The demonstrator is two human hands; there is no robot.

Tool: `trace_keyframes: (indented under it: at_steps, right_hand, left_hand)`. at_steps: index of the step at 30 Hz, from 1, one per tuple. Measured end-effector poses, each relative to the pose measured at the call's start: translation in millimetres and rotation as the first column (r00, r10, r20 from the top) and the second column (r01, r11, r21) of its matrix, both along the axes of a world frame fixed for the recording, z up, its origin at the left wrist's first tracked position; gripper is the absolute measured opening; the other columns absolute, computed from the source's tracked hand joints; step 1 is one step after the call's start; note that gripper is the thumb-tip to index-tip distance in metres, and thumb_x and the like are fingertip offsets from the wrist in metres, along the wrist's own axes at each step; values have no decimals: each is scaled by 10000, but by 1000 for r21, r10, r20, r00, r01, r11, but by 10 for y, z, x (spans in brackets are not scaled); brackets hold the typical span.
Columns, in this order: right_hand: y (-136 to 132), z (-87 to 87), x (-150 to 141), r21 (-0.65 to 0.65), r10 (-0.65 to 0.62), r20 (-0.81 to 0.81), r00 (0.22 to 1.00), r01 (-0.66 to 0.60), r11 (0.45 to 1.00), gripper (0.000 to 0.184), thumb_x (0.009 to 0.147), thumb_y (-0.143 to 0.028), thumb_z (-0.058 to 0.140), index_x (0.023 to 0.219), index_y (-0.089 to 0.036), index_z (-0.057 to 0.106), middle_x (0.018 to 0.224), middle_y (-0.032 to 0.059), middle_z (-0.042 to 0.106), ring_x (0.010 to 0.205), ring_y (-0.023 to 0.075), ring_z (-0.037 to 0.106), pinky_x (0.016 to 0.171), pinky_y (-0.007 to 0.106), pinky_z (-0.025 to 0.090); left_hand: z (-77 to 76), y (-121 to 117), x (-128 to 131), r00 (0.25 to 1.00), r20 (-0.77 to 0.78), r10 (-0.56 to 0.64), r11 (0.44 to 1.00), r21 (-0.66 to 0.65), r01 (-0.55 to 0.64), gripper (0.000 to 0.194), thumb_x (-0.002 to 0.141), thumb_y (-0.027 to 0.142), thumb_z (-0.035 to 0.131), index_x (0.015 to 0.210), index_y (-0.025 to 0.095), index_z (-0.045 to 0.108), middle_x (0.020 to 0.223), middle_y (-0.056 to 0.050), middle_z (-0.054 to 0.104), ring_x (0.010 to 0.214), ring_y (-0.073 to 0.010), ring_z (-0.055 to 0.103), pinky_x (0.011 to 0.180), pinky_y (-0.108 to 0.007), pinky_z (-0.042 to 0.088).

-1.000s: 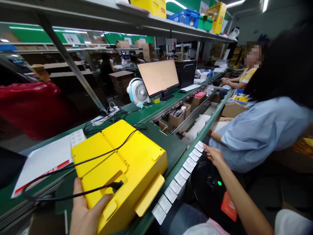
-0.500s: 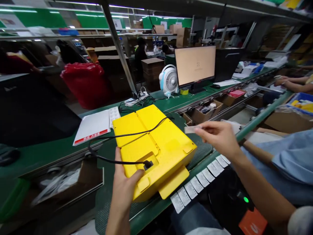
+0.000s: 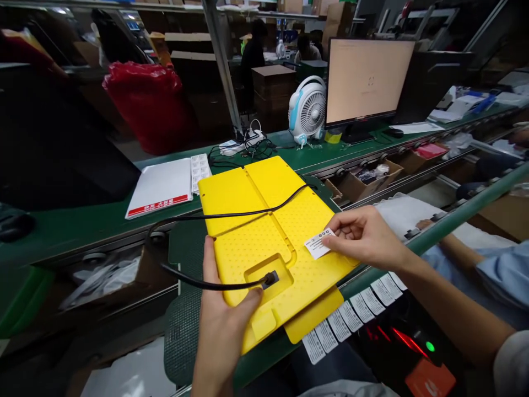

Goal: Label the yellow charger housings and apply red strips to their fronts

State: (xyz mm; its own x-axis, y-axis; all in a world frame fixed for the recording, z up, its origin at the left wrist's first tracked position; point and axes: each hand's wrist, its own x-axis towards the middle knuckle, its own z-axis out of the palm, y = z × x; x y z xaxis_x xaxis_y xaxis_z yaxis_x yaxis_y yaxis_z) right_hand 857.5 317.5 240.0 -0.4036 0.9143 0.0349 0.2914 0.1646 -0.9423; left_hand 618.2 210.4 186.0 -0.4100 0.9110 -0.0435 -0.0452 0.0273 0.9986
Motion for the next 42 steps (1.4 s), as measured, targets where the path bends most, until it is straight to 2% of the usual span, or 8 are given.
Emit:
trace_keyframes:
  at_steps: [6,9,14,18,26,37,42]
  right_hand:
    - [-37,11,-22,46,-59,56,997,57,997,165,684,-294,801,702,-149,726,590,17,560,500,83,439,412,194,303]
    - [-50,11,-25,60,-69,62,996,65,996,168,696,-312,794,694,-156,732,563,11,533,482,81,417,401,204,278]
    - [-50,8,-16,56,-65,59,996,62,997,174,710,-331,796,700,-168,738,572,20,556,485,92,446,390,207,294]
    - [-48,11,-14,47,-65,51,997,63,997,183,715,-342,798,690,-173,732,575,21,565,483,96,463,384,207,307]
    - [-51,25,-24,32,-65,38,997,64,997,192,678,-329,840,698,-168,737,598,30,600,508,103,490,405,201,346]
    - [-58,35,-40,23,-67,56,996,65,998,166,701,-312,787,674,-165,714,576,20,560,498,91,458,404,201,316]
    - [-63,47,-47,-6,-78,40,996,78,997,164,663,-283,819,672,-159,712,567,11,554,512,90,461,416,188,322]
  left_hand:
    - [-29,-7,37,999,46,1,1000,31,-3,1065,708,285,825,1582,404,229,1605,32,363,1397,-347,467,970,-380,605]
    - [14,-13,64,998,64,5,1000,-11,-5,1061,719,273,816,1581,422,214,1596,45,377,1401,-341,462,971,-379,604]
    - [94,-23,93,996,84,17,999,-47,-13,1046,731,226,794,1577,437,217,1600,59,366,1399,-335,467,977,-376,600]
    - [87,-18,88,999,47,21,999,-38,-19,1066,711,233,809,1580,427,223,1610,56,348,1426,-343,426,1045,-405,557]
    - [79,-7,88,997,66,36,999,-42,-33,1078,693,224,818,1577,427,235,1600,38,372,1412,-350,443,1075,-434,526]
    - [91,-2,96,997,64,51,998,-48,-48,1069,693,215,819,1575,421,251,1602,39,369,1426,-344,425,1029,-393,563]
    - [128,-6,116,996,58,63,997,-57,-60,1052,705,192,795,1579,407,250,1599,24,376,1419,-332,438,1052,-398,537]
